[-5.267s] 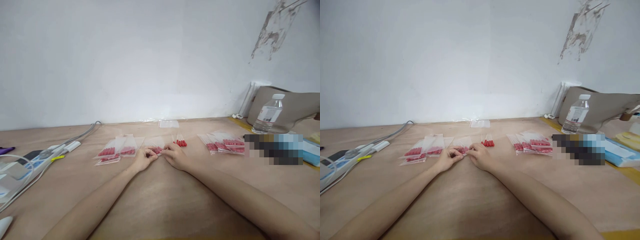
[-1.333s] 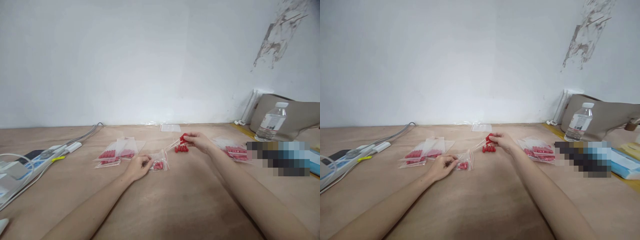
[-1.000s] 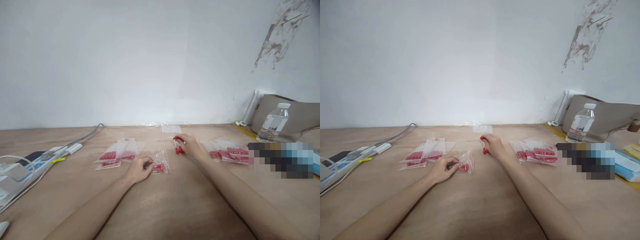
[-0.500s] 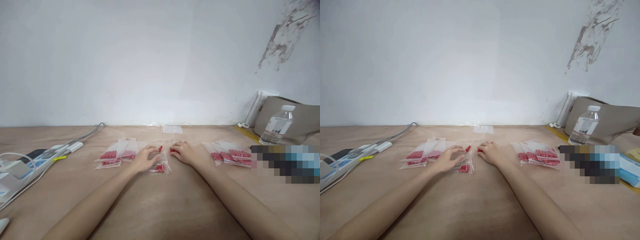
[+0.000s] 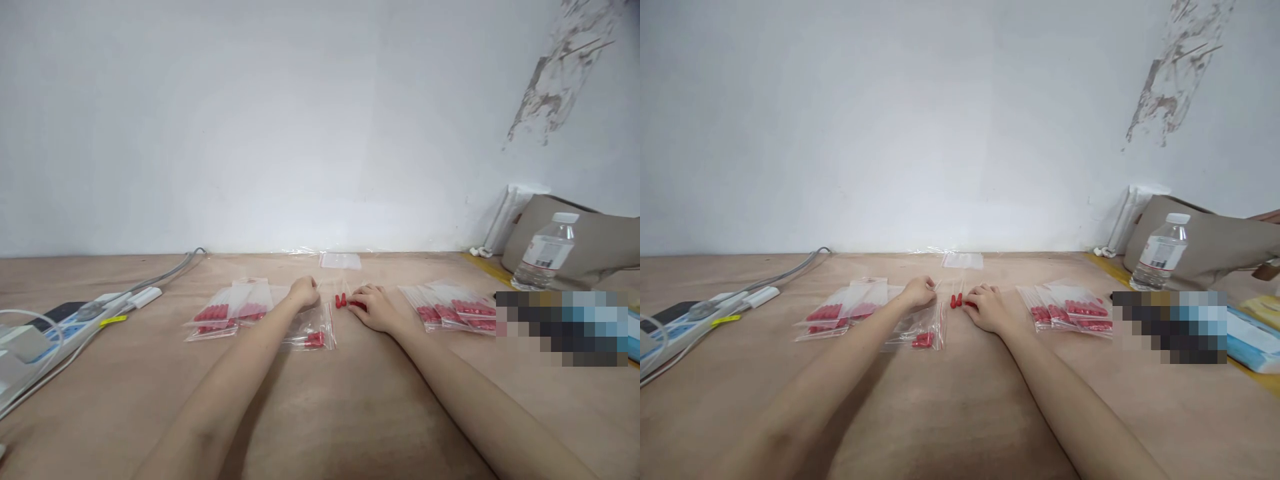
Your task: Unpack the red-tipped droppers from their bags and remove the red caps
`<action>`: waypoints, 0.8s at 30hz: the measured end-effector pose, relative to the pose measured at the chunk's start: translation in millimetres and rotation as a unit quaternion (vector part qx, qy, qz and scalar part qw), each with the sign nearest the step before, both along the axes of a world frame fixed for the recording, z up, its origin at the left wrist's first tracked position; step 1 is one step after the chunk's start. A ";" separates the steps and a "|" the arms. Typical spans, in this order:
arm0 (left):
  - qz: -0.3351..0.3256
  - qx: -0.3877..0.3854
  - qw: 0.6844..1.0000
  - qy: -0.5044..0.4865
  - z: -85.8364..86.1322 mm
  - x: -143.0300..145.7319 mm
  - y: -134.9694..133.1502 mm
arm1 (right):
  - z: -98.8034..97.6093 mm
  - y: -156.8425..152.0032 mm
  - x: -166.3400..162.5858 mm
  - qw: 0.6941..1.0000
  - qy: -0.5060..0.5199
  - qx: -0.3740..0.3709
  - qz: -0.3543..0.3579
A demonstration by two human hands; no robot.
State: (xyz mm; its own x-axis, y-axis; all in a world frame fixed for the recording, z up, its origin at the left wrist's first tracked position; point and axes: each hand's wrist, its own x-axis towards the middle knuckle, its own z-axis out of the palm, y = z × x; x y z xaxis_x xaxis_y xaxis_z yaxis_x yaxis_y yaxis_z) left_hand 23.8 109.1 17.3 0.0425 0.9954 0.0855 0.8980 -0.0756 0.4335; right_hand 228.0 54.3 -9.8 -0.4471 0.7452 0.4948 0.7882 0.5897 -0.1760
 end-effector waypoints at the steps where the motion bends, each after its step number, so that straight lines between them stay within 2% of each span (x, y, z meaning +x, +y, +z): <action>1: -0.004 -0.008 1.000 -0.008 0.0 4.1 -0.5 | -1.5 1.1 0.3 1.000 0.005 0.001 0.005; 5: -0.044 -0.036 0.998 -0.039 1.0 21.4 -6.6 | -6.6 4.3 1.3 0.999 0.032 0.009 0.023; 8: -0.063 -0.028 0.996 -0.055 1.3 27.2 -10.1 | -9.1 5.1 1.3 0.997 0.056 0.023 0.040; 13: -0.064 0.046 0.994 -0.080 2.5 19.0 -15.5 | -8.9 3.8 0.7 0.995 0.089 0.036 0.040; 17: -0.102 0.125 0.982 -0.096 7.6 -2.5 -37.8 | -3.3 -4.0 -6.6 0.989 0.130 0.061 0.024; 19: -0.134 0.159 0.973 -0.096 10.3 -19.2 -56.7 | -0.7 -11.8 -14.8 0.986 0.156 0.052 0.027; 21: -0.212 0.199 0.953 -0.084 11.4 -37.9 -77.2 | 0.2 -20.7 -24.5 0.982 0.178 0.028 0.050; 24: -0.310 0.167 0.935 -0.048 8.3 -62.0 -100.8 | -1.6 -31.4 -36.6 0.979 0.175 -0.008 0.105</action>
